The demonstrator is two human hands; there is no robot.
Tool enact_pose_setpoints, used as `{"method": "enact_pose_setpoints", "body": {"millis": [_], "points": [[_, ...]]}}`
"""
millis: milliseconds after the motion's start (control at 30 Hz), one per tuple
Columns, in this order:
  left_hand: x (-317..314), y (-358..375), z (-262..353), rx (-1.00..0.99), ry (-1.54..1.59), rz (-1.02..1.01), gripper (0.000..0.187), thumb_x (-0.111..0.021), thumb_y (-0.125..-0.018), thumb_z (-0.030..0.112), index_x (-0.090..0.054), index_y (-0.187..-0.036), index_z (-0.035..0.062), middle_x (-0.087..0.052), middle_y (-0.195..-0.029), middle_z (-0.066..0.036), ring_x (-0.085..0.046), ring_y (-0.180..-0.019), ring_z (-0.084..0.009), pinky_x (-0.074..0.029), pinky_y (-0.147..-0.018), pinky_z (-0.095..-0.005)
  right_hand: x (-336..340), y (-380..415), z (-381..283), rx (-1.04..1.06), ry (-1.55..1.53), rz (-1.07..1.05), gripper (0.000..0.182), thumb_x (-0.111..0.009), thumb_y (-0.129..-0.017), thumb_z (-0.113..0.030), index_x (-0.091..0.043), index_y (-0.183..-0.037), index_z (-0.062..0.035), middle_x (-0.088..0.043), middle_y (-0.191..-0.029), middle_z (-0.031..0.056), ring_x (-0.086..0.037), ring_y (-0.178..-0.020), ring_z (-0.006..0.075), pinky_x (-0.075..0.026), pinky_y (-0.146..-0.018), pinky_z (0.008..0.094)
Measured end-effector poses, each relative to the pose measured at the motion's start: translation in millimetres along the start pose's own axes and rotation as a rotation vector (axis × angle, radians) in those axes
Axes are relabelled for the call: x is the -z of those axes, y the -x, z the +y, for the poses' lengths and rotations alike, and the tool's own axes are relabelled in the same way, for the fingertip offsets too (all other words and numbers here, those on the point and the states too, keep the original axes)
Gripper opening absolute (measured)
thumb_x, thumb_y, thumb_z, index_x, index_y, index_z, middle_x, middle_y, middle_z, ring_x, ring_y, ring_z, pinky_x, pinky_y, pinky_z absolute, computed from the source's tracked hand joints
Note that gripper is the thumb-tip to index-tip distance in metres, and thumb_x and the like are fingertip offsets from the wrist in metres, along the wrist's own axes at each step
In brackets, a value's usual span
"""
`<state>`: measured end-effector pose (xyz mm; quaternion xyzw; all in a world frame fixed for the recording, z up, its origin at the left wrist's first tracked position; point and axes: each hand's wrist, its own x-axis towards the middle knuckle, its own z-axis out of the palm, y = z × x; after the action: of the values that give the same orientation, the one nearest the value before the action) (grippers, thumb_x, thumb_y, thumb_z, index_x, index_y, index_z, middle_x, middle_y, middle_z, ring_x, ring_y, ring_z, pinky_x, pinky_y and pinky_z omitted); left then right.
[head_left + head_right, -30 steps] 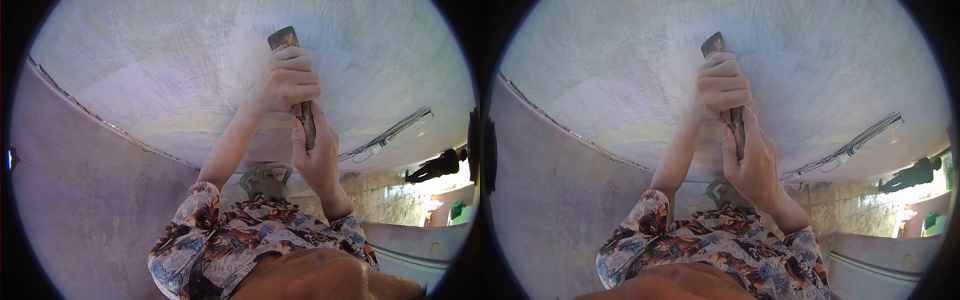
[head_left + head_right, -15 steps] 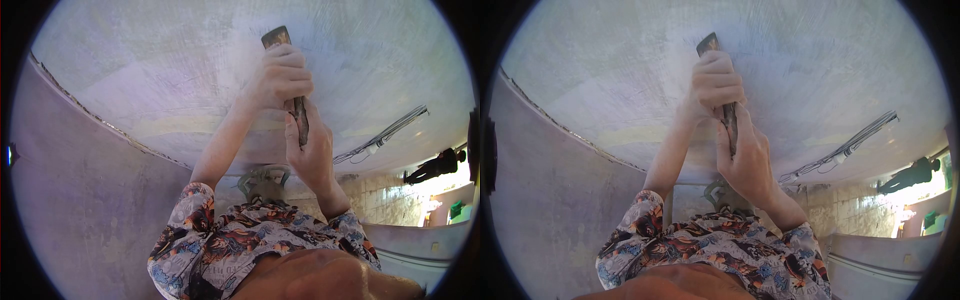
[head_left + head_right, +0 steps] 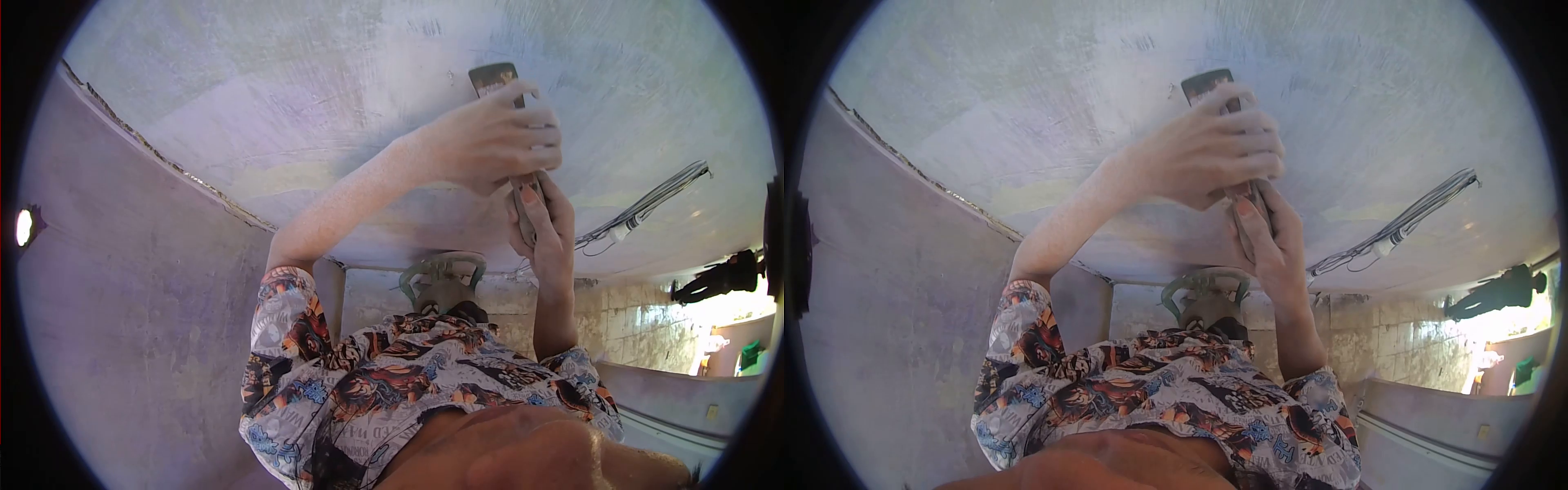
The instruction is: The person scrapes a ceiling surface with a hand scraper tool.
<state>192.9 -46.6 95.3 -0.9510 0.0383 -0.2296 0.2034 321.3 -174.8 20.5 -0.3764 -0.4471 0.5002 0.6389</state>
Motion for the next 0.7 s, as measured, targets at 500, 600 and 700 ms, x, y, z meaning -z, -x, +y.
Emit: {"method": "enact_pose_setpoints", "body": {"millis": [500,600,700], "points": [[-69.4,83.3,106.2,0.758,0.517,0.507,0.018,-0.055,-0.086,0.002,-0.063,-0.101,0.008,-0.052,-0.109,-0.012,-0.05,-0.105,-0.0285,-0.036,-0.097,-0.0372,88.3,46.0,69.8,-0.15,0.11,0.001,0.036,-0.054,-0.098,-0.008,-0.048,-0.132,0.0007,-0.059,-0.085,0.0021,-0.043,-0.054,0.0028,-0.033,-0.045,0.0177],[-91.3,79.7,129.2,1.073,0.729,0.808,0.015,-0.054,-0.09,0.003,-0.064,-0.101,0.0057,-0.053,-0.108,-0.013,-0.05,-0.103,-0.0259,-0.038,-0.094,-0.0353,91.7,43.3,58.3,-0.171,0.058,0.026,0.035,-0.053,-0.098,-0.007,-0.048,-0.133,-0.0019,-0.059,-0.093,0.0032,-0.043,-0.055,0.0024,-0.033,-0.046,0.0183],[-81.8,77.1,138.9,1.148,0.894,0.872,0.013,-0.06,-0.089,0.002,-0.065,-0.101,0.0033,-0.056,-0.107,-0.012,-0.053,-0.101,-0.0237,-0.042,-0.09,-0.034,87.4,37.2,67.3,-0.2,0.129,-0.127,0.032,-0.053,-0.098,-0.007,-0.052,-0.13,-0.0035,-0.059,-0.089,0.0028,-0.04,-0.053,0.0021,-0.033,-0.047,0.0185]]}}
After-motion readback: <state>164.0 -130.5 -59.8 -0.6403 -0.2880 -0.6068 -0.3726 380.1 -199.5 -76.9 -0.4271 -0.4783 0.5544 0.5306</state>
